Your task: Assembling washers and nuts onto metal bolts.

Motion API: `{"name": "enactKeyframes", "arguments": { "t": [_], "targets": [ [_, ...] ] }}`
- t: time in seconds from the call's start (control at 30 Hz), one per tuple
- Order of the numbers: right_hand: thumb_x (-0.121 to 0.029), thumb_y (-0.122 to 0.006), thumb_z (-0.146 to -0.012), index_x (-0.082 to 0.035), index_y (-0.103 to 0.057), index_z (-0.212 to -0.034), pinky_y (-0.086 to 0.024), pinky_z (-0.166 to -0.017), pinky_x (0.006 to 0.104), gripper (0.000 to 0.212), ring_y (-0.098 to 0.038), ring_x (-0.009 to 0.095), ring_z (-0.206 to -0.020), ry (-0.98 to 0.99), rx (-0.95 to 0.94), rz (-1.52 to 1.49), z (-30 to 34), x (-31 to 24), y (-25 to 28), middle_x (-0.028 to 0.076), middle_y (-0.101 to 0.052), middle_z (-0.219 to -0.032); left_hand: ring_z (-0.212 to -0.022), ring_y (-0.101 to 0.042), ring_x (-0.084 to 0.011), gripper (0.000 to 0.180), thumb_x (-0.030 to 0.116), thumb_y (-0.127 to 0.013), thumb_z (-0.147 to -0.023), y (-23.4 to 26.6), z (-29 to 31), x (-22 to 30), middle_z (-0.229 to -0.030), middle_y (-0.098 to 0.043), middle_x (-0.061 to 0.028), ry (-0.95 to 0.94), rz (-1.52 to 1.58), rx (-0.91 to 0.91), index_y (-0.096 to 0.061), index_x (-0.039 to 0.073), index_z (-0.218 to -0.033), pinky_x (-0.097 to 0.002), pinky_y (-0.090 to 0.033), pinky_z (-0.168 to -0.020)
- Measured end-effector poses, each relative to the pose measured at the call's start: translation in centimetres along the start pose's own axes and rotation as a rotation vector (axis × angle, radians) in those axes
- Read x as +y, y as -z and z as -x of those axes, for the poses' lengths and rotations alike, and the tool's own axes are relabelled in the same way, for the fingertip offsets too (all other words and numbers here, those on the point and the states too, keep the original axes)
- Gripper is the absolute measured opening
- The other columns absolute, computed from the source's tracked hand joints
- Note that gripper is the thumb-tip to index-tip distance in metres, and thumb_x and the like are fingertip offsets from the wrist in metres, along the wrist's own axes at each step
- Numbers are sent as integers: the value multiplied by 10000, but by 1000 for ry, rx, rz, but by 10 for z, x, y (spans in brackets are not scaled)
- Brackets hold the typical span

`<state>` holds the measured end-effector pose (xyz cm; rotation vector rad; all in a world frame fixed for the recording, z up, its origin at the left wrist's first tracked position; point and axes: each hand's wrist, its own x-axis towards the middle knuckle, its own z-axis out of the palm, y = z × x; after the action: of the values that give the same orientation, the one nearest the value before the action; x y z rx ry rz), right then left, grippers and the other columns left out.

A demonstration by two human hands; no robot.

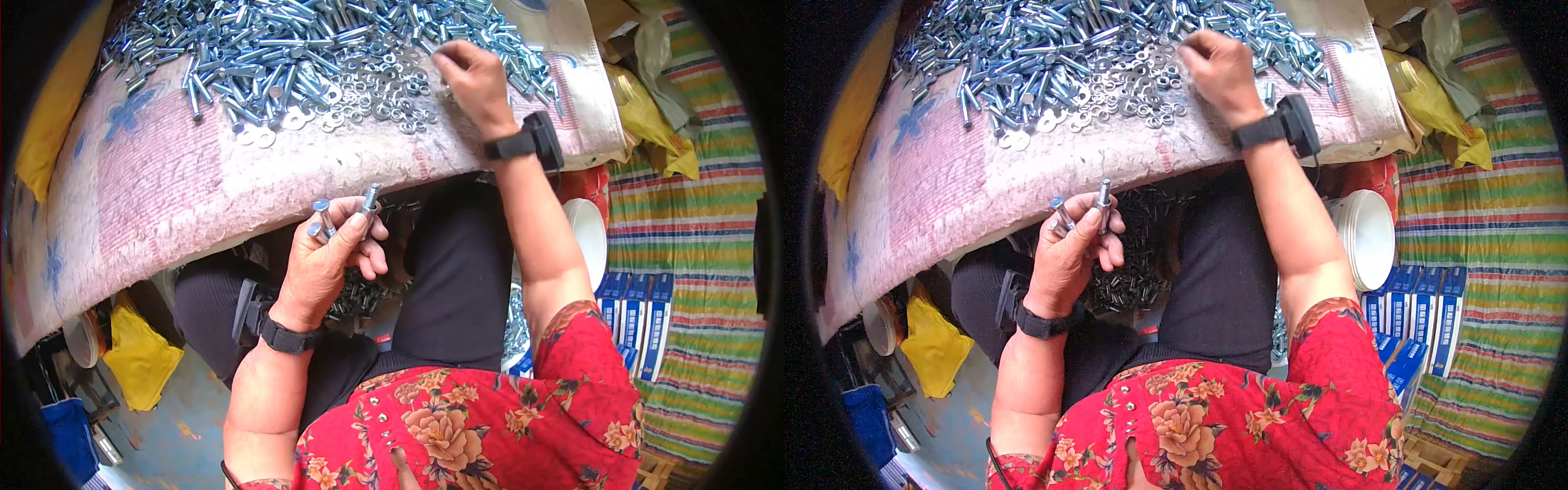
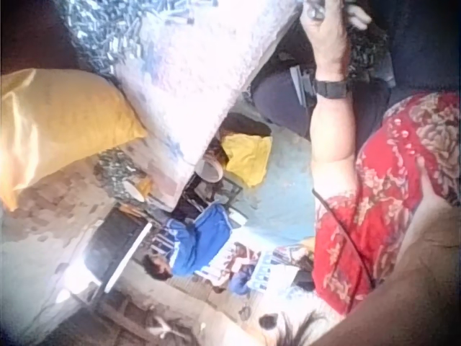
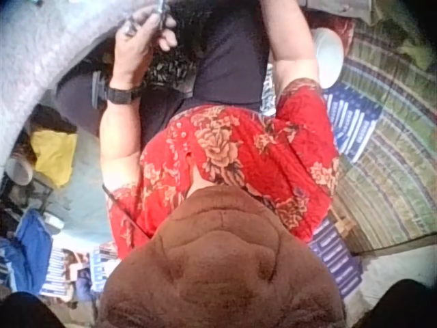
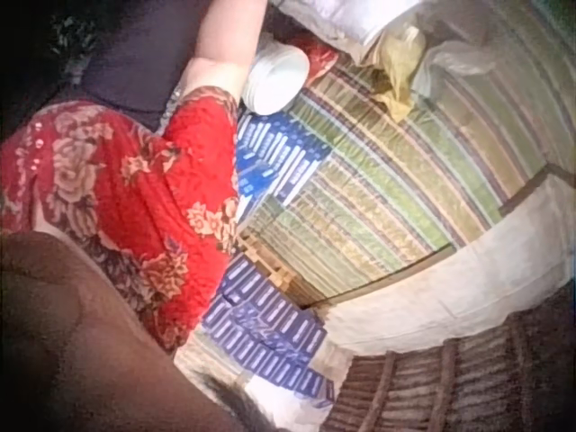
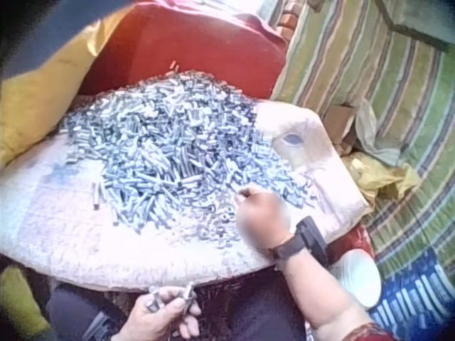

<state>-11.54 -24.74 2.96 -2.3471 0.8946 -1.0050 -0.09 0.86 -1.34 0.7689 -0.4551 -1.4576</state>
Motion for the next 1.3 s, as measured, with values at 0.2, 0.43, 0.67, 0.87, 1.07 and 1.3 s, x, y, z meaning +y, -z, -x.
{"name": "enactKeyframes", "arguments": {
  "t": [0.2, 0.43, 0.67, 0.87, 1.07, 1.3],
  "targets": [
    [-131, -626, -728, -41, -657, -887, -476, -639, 264, 185, -618, 177, -668, 87, -198, 342, -40, 22, -12, 107, -651, -756, -558, -588, -146, 240, 177, -487, -893, 1, 0, 3, -821, -586, -101, 20, 1, -10, -508, -8, -1044, -198, -461, -440],
    [-155, -634, -724, -18, -646, -814, -483, -658, 310, 165, -628, 265, -707, 93, -330, 543, -48, 21, -19, 142, -646, -783, -574, -586, -139, 235, 171, -481, -896, 0, 1, 5, -826, -581, -95, 25, 3, -28, -503, -14, -1040, -196, -460, -462],
    [-106, -632, -746, -21, -647, -788, -472, -553, 245, 96, -610, 165, -576, 129, -17, 3, 11, -44, -2, 106, -633, -673, -583, -583, -128, 238, 172, -479, -898, 1, -1, 6, -818, -581, -82, 3, 6, -39, -497, -13, -1046, -196, -460, -484],
    [-2, -671, -680, -33, -603, -783, -459, -518, 279, 127, -595, 228, -587, 350, -105, -178, 96, -95, -9, 101, -595, -679, -579, -580, -122, 277, 188, -477, -901, -3, -4, 6, -821, -578, -78, -20, -8, -64, -479, -26, -1077, -191, -457, -485],
    [10, -673, -667, -50, -601, -824, -455, -496, 285, 182, -590, 222, -572, 525, 2, -73, 106, -100, -8, 94, -590, -668, -584, -580, -120, 288, 193, -478, -901, -4, -2, 4, -822, -578, -75, -59, -34, -85, -476, -28, -1087, -191, -458, -487],
    [-24, -613, -772, -13, -615, -834, -459, -532, 223, 63, -586, 86, -608, -67, 39, -397, 109, -121, 3, 73, -624, -678, -593, -578, -114, 246, 147, -473, -901, -7, -1, 2, -827, -579, -75, -131, -124, -79, -490, -32, -1070, -192, -461, -491]
  ]
}}
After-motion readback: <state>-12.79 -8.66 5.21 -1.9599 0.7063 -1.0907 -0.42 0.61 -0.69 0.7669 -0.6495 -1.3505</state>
